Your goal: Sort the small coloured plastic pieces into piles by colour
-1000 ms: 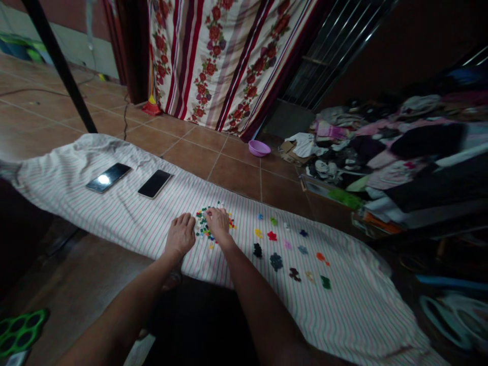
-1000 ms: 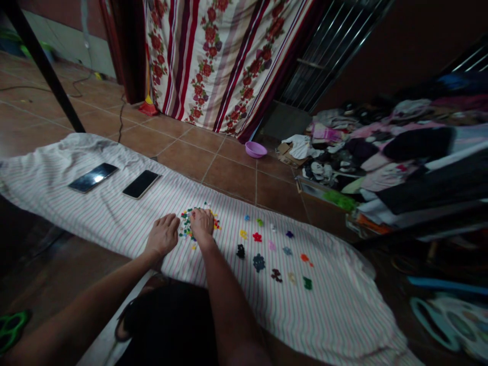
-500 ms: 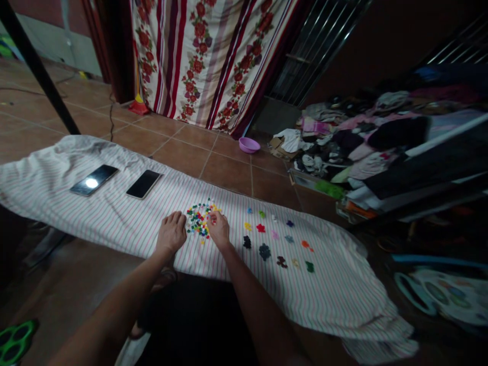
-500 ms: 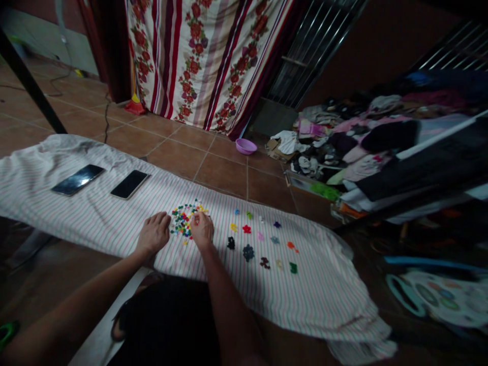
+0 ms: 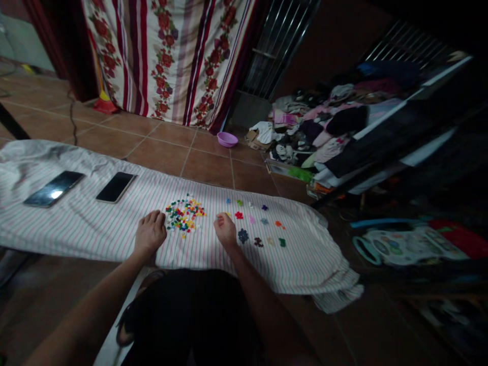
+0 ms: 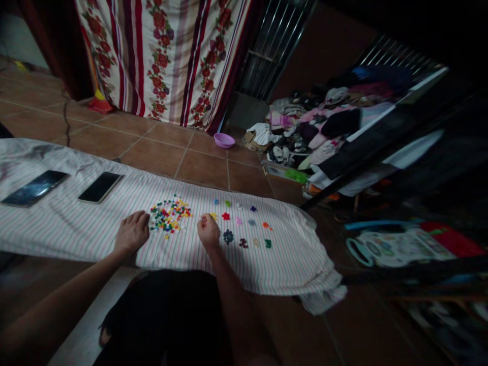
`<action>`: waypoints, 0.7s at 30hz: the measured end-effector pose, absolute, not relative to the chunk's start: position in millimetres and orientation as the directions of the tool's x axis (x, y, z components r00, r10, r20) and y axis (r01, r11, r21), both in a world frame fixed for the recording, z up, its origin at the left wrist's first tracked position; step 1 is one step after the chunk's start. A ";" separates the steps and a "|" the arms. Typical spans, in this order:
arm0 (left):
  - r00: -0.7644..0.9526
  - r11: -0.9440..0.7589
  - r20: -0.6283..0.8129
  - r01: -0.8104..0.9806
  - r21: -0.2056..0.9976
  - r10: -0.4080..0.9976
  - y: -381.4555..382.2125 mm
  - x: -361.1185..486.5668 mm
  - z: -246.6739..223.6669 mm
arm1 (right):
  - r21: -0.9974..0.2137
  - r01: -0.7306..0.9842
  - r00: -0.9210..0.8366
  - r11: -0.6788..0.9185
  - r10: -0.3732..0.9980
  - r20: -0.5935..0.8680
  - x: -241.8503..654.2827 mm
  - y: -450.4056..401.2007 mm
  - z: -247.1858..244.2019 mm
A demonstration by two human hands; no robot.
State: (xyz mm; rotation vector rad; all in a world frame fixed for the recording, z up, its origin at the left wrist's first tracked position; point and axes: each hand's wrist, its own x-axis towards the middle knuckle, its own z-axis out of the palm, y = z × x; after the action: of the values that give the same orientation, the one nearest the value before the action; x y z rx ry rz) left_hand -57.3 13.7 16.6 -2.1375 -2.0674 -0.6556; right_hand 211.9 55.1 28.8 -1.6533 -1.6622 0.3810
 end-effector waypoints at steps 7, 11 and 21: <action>-0.005 -0.077 0.379 0.976 0.202 0.926 14.9 -58.8 12.0 | -0.676 0.737 0.282 0.010 0.904 0.321 289.0 53.4 34.5; -0.004 -0.076 0.375 0.977 0.200 0.927 14.2 -58.3 14.4 | -0.631 0.763 0.394 -0.139 0.874 0.284 333.5 52.9 38.8; -0.019 -0.078 0.376 0.967 0.242 0.926 13.5 -57.0 17.3 | -0.542 0.715 0.607 -0.442 0.777 0.167 392.4 57.1 43.3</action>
State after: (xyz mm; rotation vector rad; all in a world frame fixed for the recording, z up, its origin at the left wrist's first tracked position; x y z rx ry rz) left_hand -57.0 13.5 17.3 -2.1345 -2.0691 -0.6879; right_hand 392.4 57.1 43.3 -2.2578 -1.1731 0.1421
